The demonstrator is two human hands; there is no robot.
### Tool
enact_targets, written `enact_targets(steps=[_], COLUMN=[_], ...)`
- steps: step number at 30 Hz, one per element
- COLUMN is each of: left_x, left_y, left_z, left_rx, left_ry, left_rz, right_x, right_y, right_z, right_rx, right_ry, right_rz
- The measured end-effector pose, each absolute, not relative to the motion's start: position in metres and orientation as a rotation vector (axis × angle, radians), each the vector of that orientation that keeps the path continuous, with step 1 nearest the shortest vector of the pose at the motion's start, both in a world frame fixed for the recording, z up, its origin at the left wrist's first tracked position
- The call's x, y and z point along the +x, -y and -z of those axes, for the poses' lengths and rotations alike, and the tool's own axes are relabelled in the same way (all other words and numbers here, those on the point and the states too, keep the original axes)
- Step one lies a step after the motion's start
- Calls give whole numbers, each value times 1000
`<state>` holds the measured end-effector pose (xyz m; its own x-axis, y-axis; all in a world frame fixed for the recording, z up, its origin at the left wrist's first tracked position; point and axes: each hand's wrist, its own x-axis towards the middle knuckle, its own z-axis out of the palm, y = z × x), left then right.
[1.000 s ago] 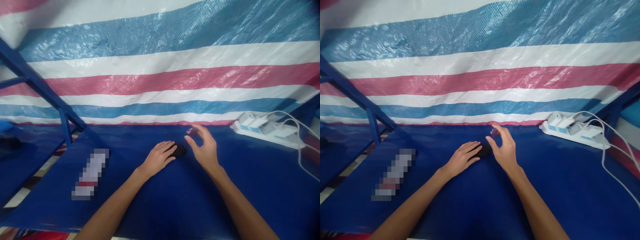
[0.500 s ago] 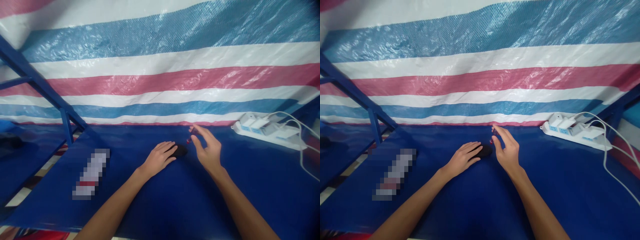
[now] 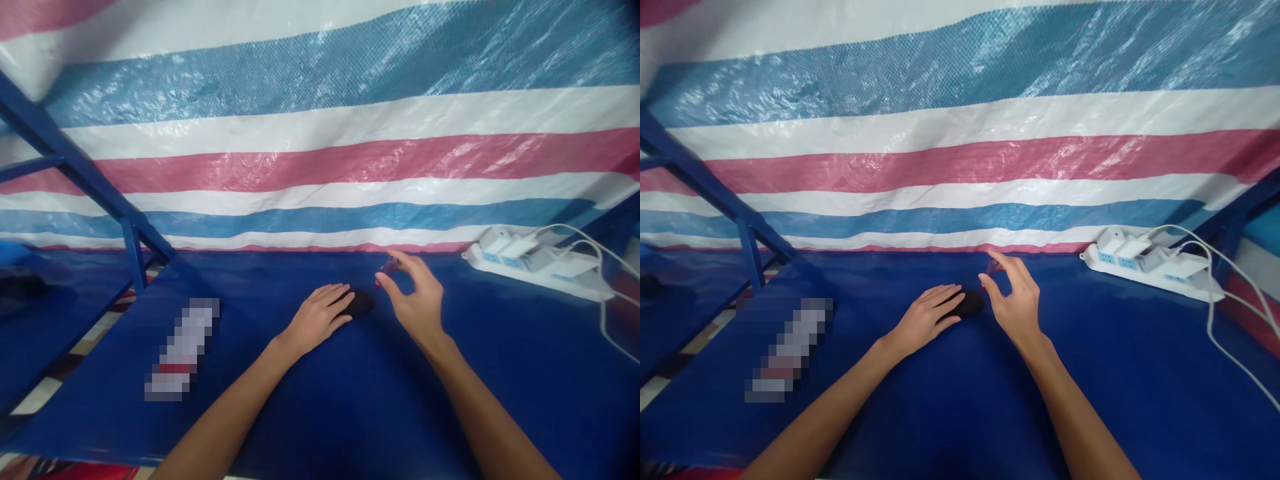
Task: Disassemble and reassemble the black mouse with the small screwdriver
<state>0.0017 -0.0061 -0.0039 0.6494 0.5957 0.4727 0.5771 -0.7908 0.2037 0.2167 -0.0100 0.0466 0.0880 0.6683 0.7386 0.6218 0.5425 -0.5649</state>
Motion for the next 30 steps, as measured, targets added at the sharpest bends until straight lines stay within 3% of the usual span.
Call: enact_targets(steps=[30], left_x=[2], left_y=[7], left_z=[2], left_rx=[2825], left_ry=[-1005], left_rz=[-818], right_x=[214], right_y=[12], right_z=[-49], right_rx=[-1117], right_ry=[1626], right_rz=[-108])
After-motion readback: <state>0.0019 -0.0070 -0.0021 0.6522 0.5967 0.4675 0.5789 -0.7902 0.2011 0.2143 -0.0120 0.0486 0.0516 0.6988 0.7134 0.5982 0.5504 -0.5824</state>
